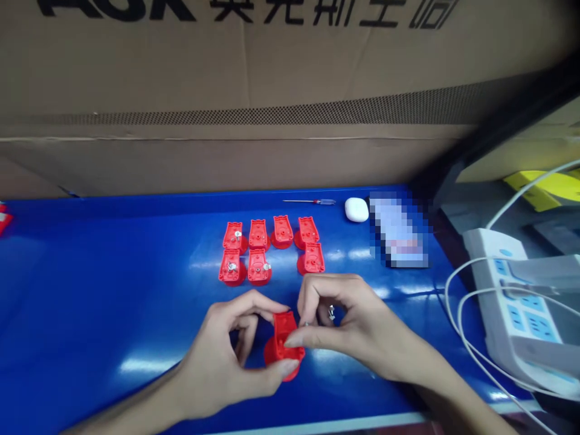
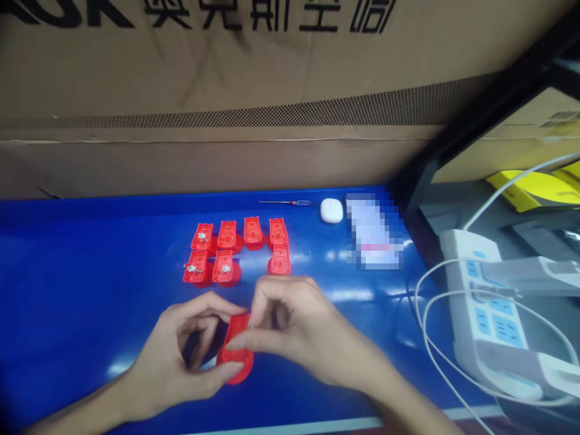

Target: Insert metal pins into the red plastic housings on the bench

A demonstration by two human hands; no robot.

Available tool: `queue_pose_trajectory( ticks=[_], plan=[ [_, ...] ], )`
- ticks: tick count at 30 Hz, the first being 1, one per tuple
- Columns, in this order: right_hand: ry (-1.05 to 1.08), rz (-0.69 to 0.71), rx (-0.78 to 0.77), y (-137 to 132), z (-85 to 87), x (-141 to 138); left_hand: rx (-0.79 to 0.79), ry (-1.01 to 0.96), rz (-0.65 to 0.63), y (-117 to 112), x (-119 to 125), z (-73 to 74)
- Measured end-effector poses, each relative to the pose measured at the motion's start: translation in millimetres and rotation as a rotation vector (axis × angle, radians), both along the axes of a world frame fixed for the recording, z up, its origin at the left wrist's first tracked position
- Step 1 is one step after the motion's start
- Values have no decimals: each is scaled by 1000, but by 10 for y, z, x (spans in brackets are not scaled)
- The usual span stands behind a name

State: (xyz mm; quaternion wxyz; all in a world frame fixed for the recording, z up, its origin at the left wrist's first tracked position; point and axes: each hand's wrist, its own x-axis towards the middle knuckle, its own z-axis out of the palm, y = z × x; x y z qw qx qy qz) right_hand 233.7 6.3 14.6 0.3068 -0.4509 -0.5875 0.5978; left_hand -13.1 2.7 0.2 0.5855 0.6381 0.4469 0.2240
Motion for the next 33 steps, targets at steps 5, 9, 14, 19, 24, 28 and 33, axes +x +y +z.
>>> queue_pose_trajectory(
  ticks=[5,9,14,19,24,28,33],
  plan=[
    [-18,14,-21,8,9,-16,-4,-6,11,-5,5,7],
    [9,62,-35,34,70,22,3,-16,-9,5,1,2],
    [5,95,5,59,78,102,1,0,-6,11,-8,-14],
    [-55,60,58,33,42,87,11,19,-4,-3,-18,-37],
    [-62,66,57,27,46,73,28,11,-8,-6,-25,-65],
    [-41,12,28,54,69,154,97,57,33,-22,-25,-120],
    [-268,-55,125,120,54,330,133,153,66,-40,-30,-199]
  ],
)
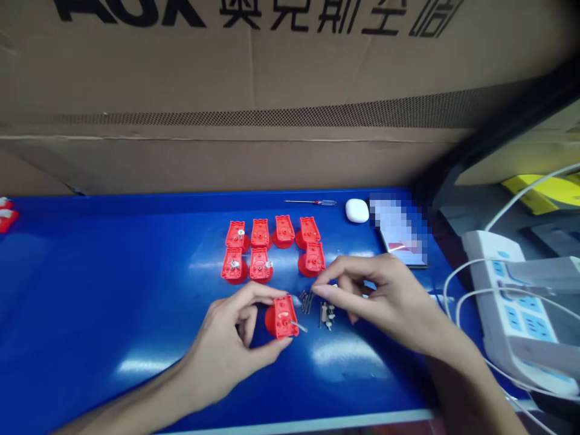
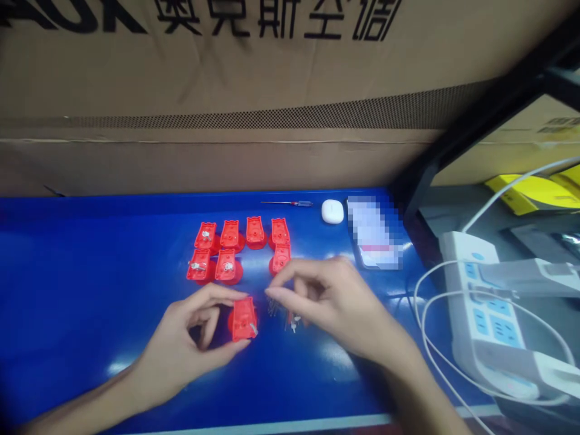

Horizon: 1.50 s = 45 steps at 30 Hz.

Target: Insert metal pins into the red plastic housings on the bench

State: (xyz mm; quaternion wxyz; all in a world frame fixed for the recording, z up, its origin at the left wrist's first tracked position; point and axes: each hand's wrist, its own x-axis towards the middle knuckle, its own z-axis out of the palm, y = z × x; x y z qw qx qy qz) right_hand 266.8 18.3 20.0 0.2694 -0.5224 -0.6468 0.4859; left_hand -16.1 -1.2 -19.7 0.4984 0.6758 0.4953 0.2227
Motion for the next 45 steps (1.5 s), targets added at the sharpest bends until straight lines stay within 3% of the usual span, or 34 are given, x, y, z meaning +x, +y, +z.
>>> queue_pose_trajectory(
  ticks=[6,11,25,30,35,39,45],
  plan=[
    [-310,143,79,99,-45,157,-66,5,9,25,10,2],
    [-490,220,89,155,-93,248,-34,46,12,26,13,-9],
    [-595,231,45,188,-160,308,225,138,-58,29,32,38],
    [-445,220,-10,93,-23,315,498,161,-55,-18,24,52],
    [-121,240,-50,-91,84,262,771,172,-76,-110,26,88],
    [105,189,-63,-186,19,123,878,125,-94,-126,42,126],
    [349,25,-103,-203,-169,-87,894,61,-55,-90,60,135]
  ],
)
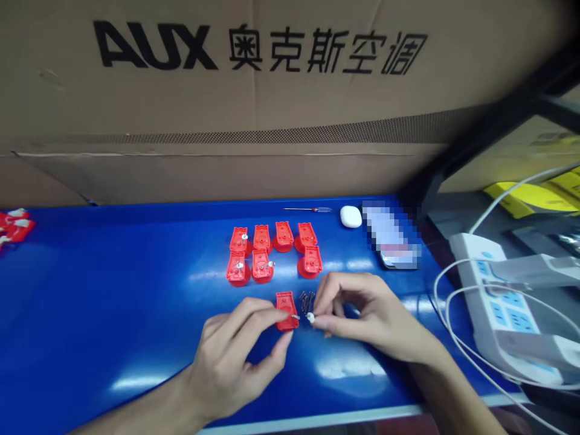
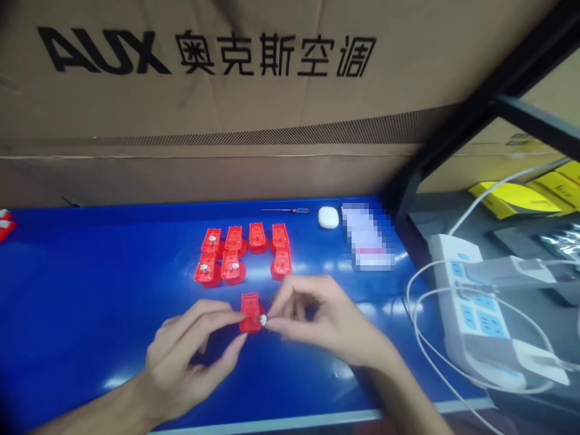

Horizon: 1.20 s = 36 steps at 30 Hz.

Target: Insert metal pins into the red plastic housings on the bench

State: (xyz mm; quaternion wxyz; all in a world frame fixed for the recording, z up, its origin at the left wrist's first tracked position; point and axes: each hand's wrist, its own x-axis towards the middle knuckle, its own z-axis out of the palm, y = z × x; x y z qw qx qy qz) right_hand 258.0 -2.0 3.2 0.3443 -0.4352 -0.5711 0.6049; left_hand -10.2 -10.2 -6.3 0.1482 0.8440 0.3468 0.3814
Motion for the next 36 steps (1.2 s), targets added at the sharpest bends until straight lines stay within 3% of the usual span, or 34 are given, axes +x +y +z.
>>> queue_pose_trajectory(
  ticks=[4,8,15,23,31,36],
  plan=[
    [143,-50,27,26,-72,-56,49,-24,59,26,-2,-29],
    [212,-82,76,27,-81,-37,103,-5,209,68,-49,-62],
    [169,-126,79,37,-52,10,110,412,457,216,-175,-71],
    [159,-129,102,36,-18,9,125,636,562,225,-206,-31],
    [114,-119,54,35,-12,2,14,874,685,265,-259,29],
    [79,-132,23,50,-37,0,-101,930,662,349,-300,64]
  ],
)
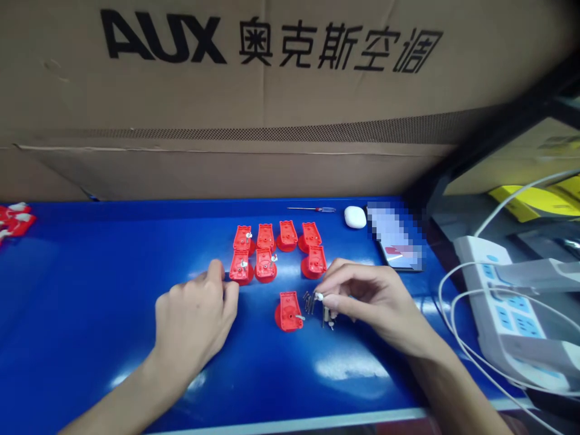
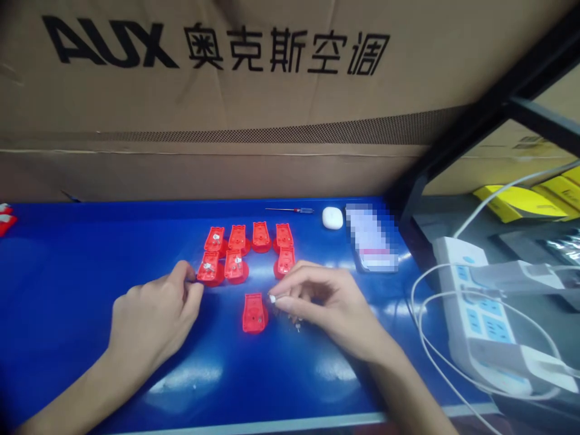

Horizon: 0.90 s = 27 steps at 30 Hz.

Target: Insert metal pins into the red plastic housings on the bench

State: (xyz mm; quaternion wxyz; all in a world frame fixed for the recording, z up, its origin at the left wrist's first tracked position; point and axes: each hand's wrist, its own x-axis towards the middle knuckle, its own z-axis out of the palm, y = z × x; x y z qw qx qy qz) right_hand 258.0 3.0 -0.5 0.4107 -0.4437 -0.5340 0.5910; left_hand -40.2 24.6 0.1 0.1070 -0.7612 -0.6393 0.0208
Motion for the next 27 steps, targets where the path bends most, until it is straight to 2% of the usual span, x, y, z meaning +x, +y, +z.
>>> queue_pose_trajectory(
  ticks=[8,13,15,18,20,23,27],
  plan=[
    [-13,21,13,1,-2,20,-41,-69,-51,-6,34,-34],
    [-36,31,27,10,10,20,125,-70,-75,-30,10,-15],
    [-40,31,23,13,22,13,195,-156,-178,-52,5,-13],
    [-53,31,21,12,41,4,262,-341,-431,-99,33,-37],
    [-64,33,26,8,48,3,289,-405,-553,-126,69,-72],
    [-75,37,39,0,51,5,295,-394,-611,-143,106,-145],
    [-77,47,50,-12,61,2,225,-344,-607,-126,94,-255]
  ],
)
